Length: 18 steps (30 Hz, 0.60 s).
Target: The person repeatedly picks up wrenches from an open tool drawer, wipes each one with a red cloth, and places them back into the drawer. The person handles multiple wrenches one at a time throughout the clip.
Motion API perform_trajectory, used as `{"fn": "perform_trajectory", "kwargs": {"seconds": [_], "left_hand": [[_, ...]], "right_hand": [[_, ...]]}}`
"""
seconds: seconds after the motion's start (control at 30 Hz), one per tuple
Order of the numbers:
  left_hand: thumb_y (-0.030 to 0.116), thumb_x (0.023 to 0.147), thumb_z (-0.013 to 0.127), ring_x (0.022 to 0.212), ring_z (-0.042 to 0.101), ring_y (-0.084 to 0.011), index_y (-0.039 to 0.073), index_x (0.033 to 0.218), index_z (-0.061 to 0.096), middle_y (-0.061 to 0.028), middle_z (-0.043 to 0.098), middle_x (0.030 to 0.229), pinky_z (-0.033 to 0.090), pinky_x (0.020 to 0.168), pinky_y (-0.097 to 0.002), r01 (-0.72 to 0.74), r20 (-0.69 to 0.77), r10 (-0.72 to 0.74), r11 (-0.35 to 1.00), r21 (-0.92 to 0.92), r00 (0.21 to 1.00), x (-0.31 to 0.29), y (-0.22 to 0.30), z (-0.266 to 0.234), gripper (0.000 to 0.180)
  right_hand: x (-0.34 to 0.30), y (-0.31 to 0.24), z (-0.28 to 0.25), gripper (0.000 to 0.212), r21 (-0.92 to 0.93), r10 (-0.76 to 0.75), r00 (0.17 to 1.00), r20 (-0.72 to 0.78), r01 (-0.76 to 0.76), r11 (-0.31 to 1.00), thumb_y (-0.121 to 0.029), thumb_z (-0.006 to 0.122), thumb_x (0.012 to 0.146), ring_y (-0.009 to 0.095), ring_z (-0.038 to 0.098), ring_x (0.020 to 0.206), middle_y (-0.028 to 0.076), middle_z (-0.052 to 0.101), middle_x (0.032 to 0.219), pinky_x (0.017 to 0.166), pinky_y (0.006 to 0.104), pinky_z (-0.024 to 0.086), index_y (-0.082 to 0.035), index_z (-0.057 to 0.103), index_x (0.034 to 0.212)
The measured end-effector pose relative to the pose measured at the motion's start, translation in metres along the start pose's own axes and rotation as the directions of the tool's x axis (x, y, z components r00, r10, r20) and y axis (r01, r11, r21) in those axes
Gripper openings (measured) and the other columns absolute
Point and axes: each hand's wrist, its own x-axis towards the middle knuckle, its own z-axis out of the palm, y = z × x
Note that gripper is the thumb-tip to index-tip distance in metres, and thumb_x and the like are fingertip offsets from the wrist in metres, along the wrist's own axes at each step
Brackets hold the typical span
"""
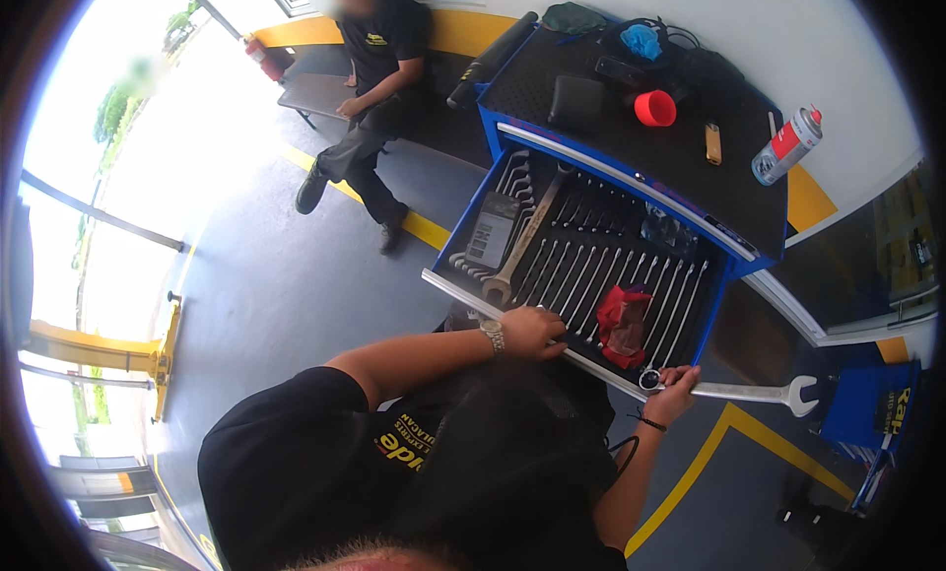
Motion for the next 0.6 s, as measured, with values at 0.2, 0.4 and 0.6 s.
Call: {"fn": "perform_trajectory", "kwargs": {"seconds": [0.2,0.4,0.6], "left_hand": [[0.04,0.089,0.064,0.089,0.068,-0.0326,0.008,0.089,0.066,-0.0126,0.068,0.092,0.056,0.078,-0.0451,-0.052,-0.08,0.051,0.999,-0.006,0.995,0.004,-0.008,0.018,0.033],[0.042,0.088,0.064,0.088,0.068,-0.0325,0.008,0.089,0.067,-0.0118,0.068,0.092,0.056,0.076,-0.0457,-0.046,-0.128,0.042,0.999,-0.026,0.991,0.001,-0.012,0.027,0.034],[0.041,0.089,0.064,0.089,0.068,-0.0329,0.007,0.089,0.066,-0.0124,0.068,0.092,0.056,0.077,-0.0459,-0.06,-0.124,0.058,0.998,-0.014,0.991,0.0,-0.009,0.027,0.034]], "right_hand": [[-0.008,0.009,0.002,0.054,-0.392,-0.133,0.991,0.006,0.125,0.911,-0.048,0.043,0.106,0.021,0.059,0.082,0.008,0.059,0.082,0.079,0.0358,0.049,0.002,0.064,0.109],[-0.008,0.006,0.007,0.058,-0.601,-0.356,0.92,0.164,0.379,0.703,-0.047,0.04,0.107,0.024,0.06,0.086,0.013,0.062,0.096,0.077,0.0371,0.05,0.002,0.063,0.128],[-0.014,0.017,0.004,0.052,-0.561,-0.451,0.838,0.306,0.542,0.626,-0.039,0.041,0.107,0.023,0.06,0.081,0.015,0.065,0.103,0.071,0.0344,0.049,0.006,0.063,0.125]]}}
